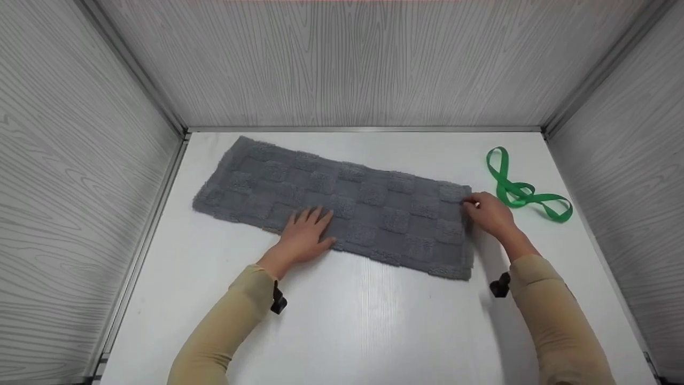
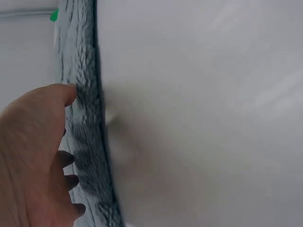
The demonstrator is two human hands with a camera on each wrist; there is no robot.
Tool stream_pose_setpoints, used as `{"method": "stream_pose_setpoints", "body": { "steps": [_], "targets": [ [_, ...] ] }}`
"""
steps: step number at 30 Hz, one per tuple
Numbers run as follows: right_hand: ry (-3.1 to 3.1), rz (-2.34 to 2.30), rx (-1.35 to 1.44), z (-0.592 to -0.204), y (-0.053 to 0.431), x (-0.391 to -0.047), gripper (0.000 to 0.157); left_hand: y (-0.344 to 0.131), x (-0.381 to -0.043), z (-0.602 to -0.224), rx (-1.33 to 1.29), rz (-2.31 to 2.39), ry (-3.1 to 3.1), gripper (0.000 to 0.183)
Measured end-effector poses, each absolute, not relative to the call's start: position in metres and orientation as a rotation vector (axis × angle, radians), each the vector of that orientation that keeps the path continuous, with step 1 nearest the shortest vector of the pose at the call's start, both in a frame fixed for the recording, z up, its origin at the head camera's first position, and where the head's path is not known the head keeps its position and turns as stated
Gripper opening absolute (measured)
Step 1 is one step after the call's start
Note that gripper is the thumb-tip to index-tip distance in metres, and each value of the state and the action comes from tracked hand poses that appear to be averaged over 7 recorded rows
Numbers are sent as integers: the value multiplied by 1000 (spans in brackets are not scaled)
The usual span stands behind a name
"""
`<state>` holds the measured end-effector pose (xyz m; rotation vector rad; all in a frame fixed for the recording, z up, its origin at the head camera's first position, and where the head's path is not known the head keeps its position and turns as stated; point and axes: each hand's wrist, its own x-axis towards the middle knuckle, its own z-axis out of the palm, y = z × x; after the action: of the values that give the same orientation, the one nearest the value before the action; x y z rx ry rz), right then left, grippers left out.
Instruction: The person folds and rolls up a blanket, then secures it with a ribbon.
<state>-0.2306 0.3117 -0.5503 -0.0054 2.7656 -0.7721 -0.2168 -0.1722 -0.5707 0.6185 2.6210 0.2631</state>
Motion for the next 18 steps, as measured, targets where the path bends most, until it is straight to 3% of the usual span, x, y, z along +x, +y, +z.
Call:
{"method": "stream_pose_setpoints", "body": {
  "steps": [18],
  "targets": [
    [2713,-691,-95,-551,315,-252,37,-74,-163,-564,1087,214,2489,69]
  ]
}}
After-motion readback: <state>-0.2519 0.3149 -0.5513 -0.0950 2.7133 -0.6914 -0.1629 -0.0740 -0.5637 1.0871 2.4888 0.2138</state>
